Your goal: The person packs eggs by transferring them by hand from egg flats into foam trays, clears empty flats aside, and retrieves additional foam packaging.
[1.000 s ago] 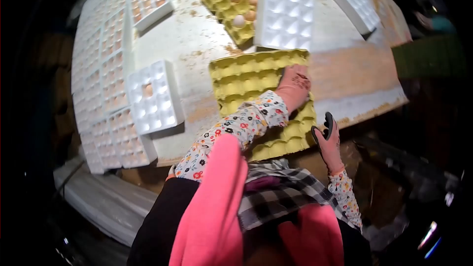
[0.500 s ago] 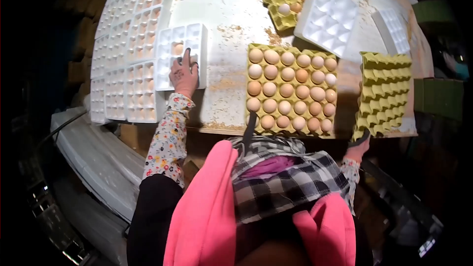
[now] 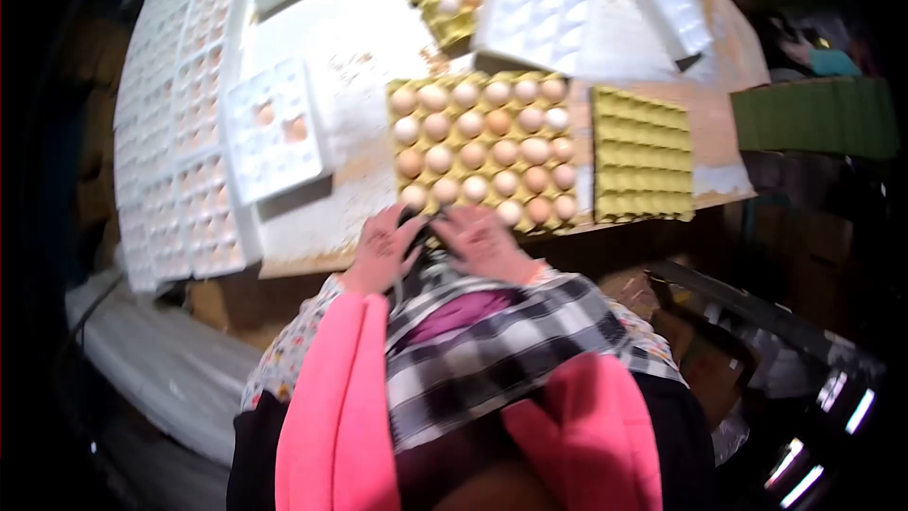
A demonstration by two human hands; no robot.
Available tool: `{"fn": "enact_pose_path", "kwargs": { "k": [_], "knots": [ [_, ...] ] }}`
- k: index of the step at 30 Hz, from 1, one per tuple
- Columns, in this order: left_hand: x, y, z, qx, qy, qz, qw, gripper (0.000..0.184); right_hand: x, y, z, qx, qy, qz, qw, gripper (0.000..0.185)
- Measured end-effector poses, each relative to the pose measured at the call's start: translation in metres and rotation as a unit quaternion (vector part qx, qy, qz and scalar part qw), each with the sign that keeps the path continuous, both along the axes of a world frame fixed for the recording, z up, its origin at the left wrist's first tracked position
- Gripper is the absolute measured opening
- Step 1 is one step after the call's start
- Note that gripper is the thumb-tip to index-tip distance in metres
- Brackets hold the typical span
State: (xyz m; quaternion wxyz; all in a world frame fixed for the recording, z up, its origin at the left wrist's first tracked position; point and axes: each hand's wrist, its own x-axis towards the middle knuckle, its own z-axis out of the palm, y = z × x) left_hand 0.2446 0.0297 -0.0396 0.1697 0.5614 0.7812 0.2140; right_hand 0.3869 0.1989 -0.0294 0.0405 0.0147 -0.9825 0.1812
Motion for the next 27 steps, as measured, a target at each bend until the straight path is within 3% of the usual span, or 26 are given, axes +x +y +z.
{"fn": "enact_pose_path", "kwargs": {
  "k": [1, 2, 3, 4, 5, 6, 8, 9, 10, 13, 14, 15, 17, 18, 19, 20, 21, 22, 23, 24, 25, 26, 27],
  "knots": [
    [-0.001, -0.005, -0.011, 0.072, -0.030, 0.028, 0.997, 0.043, -0.003, -0.007, -0.019, 0.077, -0.023, 0.004, 0.997, 0.045],
    [-0.006, -0.009, -0.006, 0.053, -0.126, 0.048, 0.989, 0.037, -0.011, -0.001, -0.035, -0.012, -0.063, 0.038, 0.997, 0.044],
    [-0.005, -0.015, -0.020, 0.107, -0.139, 0.112, 0.978, 0.036, -0.011, 0.004, -0.029, -0.043, 0.004, 0.009, 0.999, 0.040],
    [-0.002, -0.019, -0.030, 0.104, -0.286, 0.252, 0.918, 0.035, -0.010, 0.008, -0.021, -0.074, 0.072, -0.016, 0.995, 0.036],
    [0.001, -0.010, -0.015, 0.136, -0.359, 0.330, 0.862, 0.031, -0.008, 0.010, -0.015, -0.141, 0.015, -0.058, 0.988, 0.047],
    [-0.001, 0.000, -0.002, 0.125, -0.291, 0.275, 0.908, 0.028, -0.010, 0.017, 0.013, -0.294, -0.052, -0.144, 0.943, 0.049],
    [-0.002, 0.022, 0.024, 0.057, -0.137, 0.153, 0.977, 0.032, -0.013, 0.034, 0.010, -0.548, 0.010, -0.203, 0.811, 0.033],
    [0.001, 0.030, 0.035, -0.006, -0.059, 0.070, 0.996, 0.037, -0.021, 0.036, 0.008, -0.656, 0.057, -0.229, 0.717, 0.031],
    [0.008, 0.031, 0.029, -0.042, 0.057, 0.033, 0.997, 0.051, -0.027, 0.036, 0.005, -0.656, 0.062, -0.224, 0.718, 0.031],
    [0.011, 0.026, 0.015, -0.172, 0.135, -0.011, 0.976, 0.030, -0.044, 0.045, 0.006, -0.360, -0.130, -0.176, 0.907, 0.035],
    [0.016, 0.021, 0.002, -0.165, 0.138, 0.005, 0.977, 0.021, -0.047, 0.035, -0.002, -0.213, -0.082, -0.128, 0.965, 0.033],
    [0.017, 0.016, -0.008, -0.117, 0.147, -0.003, 0.982, 0.026, -0.047, 0.018, -0.013, -0.064, -0.033, -0.076, 0.995, 0.032],
    [0.009, 0.016, 0.011, -0.072, 0.042, -0.005, 0.996, 0.032, -0.046, -0.006, -0.026, 0.157, -0.029, -0.079, 0.984, 0.034],
    [0.007, 0.013, 0.015, -0.021, -0.072, 0.076, 0.994, 0.035, -0.051, -0.004, -0.018, 0.164, -0.064, -0.080, 0.981, 0.032],
    [0.008, 0.007, 0.017, 0.026, -0.183, 0.164, 0.969, 0.038, -0.057, 0.004, -0.007, 0.164, -0.101, -0.074, 0.978, 0.030],
    [0.006, 0.004, 0.026, 0.116, -0.324, 0.247, 0.906, 0.035, -0.057, 0.010, -0.013, 0.208, -0.112, -0.069, 0.969, 0.028],
    [-0.003, -0.001, 0.035, 0.138, -0.542, 0.327, 0.762, 0.035, -0.056, 0.021, -0.041, 0.211, -0.117, -0.031, 0.970, 0.027],
    [0.004, 0.003, 0.046, 0.212, -0.596, 0.381, 0.675, 0.033, -0.054, 0.030, -0.025, 0.012, -0.083, -0.098, 0.992, 0.031],
    [-0.012, -0.008, 0.004, 0.181, -0.425, 0.322, 0.826, 0.037, -0.051, 0.038, -0.008, -0.191, -0.022, -0.147, 0.970, 0.036],
    [-0.022, 0.001, 0.023, 0.185, -0.722, 0.422, 0.516, 0.031, -0.053, 0.048, 0.011, -0.287, -0.033, -0.203, 0.936, 0.043],
    [-0.030, 0.007, 0.044, 0.125, -0.625, 0.378, 0.672, 0.025, -0.050, 0.059, 0.009, -0.506, -0.076, -0.230, 0.828, 0.043],
    [-0.028, 0.018, 0.031, 0.027, -0.369, 0.291, 0.882, 0.026, -0.049, 0.069, 0.015, -0.548, -0.059, -0.239, 0.800, 0.037],
    [-0.019, 0.029, 0.031, -0.024, -0.069, 0.201, 0.977, 0.041, -0.049, 0.071, 0.016, -0.534, -0.023, -0.229, 0.813, 0.035]
  ]
}}
